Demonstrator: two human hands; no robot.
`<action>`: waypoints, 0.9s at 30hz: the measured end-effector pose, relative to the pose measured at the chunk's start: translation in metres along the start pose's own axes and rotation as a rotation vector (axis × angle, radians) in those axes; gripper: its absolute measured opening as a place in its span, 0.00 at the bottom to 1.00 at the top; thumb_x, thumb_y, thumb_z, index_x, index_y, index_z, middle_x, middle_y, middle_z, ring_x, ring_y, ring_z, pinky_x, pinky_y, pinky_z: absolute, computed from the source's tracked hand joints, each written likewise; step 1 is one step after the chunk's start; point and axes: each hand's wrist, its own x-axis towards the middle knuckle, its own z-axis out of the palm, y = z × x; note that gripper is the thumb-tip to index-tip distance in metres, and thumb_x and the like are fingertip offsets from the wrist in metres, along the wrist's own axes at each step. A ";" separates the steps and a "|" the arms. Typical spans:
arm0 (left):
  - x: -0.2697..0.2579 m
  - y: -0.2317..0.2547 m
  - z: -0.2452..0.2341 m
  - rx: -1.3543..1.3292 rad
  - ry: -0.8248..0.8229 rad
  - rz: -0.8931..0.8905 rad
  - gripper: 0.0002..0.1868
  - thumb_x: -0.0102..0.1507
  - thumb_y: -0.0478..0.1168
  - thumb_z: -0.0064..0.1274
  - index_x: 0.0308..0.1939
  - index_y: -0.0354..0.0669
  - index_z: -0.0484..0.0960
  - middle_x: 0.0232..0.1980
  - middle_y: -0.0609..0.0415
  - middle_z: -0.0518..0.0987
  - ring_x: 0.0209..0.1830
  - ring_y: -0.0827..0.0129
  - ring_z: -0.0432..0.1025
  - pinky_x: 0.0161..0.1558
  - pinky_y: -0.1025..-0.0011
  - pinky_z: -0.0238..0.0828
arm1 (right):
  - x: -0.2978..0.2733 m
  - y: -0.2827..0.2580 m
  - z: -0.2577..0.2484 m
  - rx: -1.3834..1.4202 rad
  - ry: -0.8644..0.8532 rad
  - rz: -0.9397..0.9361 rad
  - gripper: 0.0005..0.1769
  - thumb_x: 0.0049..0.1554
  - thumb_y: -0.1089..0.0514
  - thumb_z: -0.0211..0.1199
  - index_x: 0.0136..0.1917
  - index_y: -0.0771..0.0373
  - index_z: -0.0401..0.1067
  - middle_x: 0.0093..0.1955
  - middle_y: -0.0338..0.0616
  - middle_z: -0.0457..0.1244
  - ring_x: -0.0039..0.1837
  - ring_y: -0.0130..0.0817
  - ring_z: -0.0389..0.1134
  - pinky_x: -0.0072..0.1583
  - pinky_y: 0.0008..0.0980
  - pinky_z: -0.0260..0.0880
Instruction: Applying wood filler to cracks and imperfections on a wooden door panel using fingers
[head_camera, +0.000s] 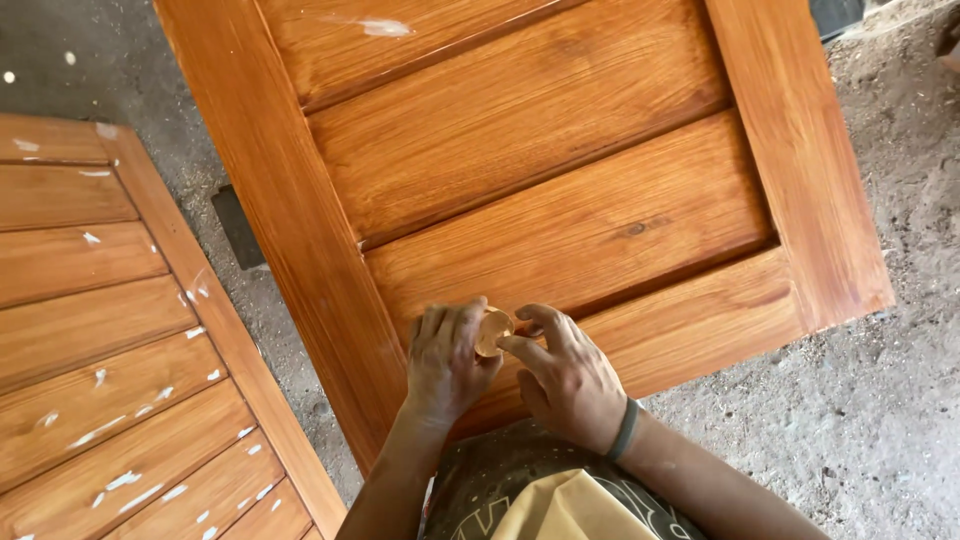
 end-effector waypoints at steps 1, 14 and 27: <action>-0.002 0.004 -0.002 0.031 -0.014 0.022 0.28 0.54 0.44 0.61 0.56 0.39 0.76 0.43 0.51 0.81 0.44 0.58 0.72 0.51 0.59 0.68 | -0.002 -0.001 0.002 -0.061 -0.010 0.017 0.20 0.47 0.69 0.61 0.54 0.65 0.75 0.63 0.61 0.60 0.52 0.45 0.68 0.50 0.35 0.77; -0.011 0.024 -0.007 0.060 0.012 0.134 0.29 0.53 0.45 0.61 0.57 0.38 0.78 0.43 0.50 0.81 0.40 0.56 0.71 0.44 0.56 0.67 | -0.014 -0.004 -0.003 0.034 -0.095 0.091 0.14 0.44 0.67 0.56 0.45 0.63 0.76 0.63 0.56 0.59 0.57 0.49 0.66 0.55 0.40 0.73; -0.013 0.023 -0.001 0.139 -0.083 0.153 0.30 0.55 0.50 0.58 0.58 0.37 0.79 0.42 0.50 0.79 0.37 0.56 0.70 0.44 0.57 0.68 | -0.025 0.015 0.000 0.328 -0.123 0.173 0.17 0.42 0.69 0.57 0.45 0.63 0.77 0.68 0.54 0.57 0.61 0.48 0.67 0.57 0.38 0.75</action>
